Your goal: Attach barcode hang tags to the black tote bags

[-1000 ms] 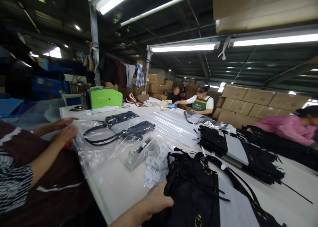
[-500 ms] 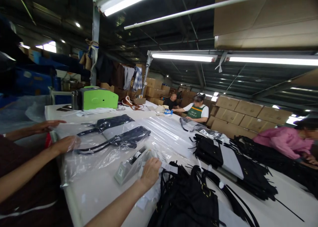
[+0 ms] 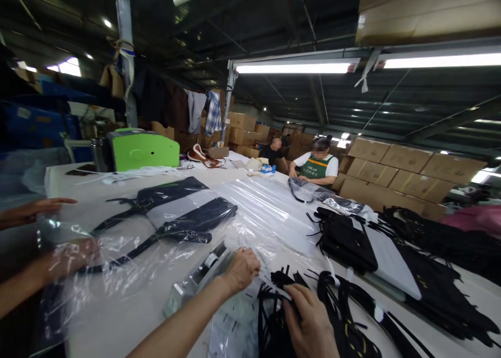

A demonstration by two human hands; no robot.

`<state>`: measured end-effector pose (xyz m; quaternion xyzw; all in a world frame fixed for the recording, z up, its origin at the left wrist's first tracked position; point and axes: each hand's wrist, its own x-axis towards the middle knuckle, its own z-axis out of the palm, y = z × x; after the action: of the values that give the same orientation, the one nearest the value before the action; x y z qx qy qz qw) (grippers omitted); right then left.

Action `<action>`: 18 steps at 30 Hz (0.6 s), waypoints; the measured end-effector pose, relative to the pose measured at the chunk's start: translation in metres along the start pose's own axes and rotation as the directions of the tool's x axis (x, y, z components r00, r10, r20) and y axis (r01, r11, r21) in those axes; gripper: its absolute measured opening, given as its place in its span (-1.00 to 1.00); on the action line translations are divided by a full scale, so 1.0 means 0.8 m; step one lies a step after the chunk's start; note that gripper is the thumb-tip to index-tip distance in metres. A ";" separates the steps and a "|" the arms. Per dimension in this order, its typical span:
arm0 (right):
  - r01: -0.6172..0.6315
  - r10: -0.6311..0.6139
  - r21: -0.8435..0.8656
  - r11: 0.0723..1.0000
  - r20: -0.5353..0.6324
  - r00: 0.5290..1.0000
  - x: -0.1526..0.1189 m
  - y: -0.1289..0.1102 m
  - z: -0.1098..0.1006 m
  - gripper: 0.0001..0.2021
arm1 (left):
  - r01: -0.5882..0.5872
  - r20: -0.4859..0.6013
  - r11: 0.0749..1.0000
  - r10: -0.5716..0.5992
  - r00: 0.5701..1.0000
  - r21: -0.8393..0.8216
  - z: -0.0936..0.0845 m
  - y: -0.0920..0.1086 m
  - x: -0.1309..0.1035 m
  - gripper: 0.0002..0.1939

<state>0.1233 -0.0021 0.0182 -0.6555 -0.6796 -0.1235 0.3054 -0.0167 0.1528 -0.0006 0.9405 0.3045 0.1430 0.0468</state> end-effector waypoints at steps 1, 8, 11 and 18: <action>-0.022 0.022 -0.013 1.000 0.041 0.999 0.017 -0.008 0.004 -0.78 | 0.003 -0.008 1.000 -0.003 1.000 -0.005 0.000 0.000 -0.001 -0.89; -0.248 0.304 -0.178 0.952 0.491 0.816 0.095 -0.040 0.048 -0.69 | -0.070 -0.018 0.997 0.070 0.997 0.015 -0.005 0.004 0.004 -0.82; -0.231 0.319 -0.224 0.947 0.543 0.777 0.101 -0.028 0.056 -0.77 | -0.132 0.008 0.990 0.132 0.991 0.055 -0.010 -0.004 0.006 -0.84; -0.149 0.300 -0.303 0.941 0.549 0.780 0.106 -0.018 0.056 -0.74 | -0.106 0.052 0.950 0.095 0.994 0.294 -0.018 -0.019 0.002 -0.91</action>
<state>0.1021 0.0910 0.0354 -0.7701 -0.6365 0.0408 0.0103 -0.0288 0.1660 0.0111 0.9537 0.2733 0.0805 -0.0963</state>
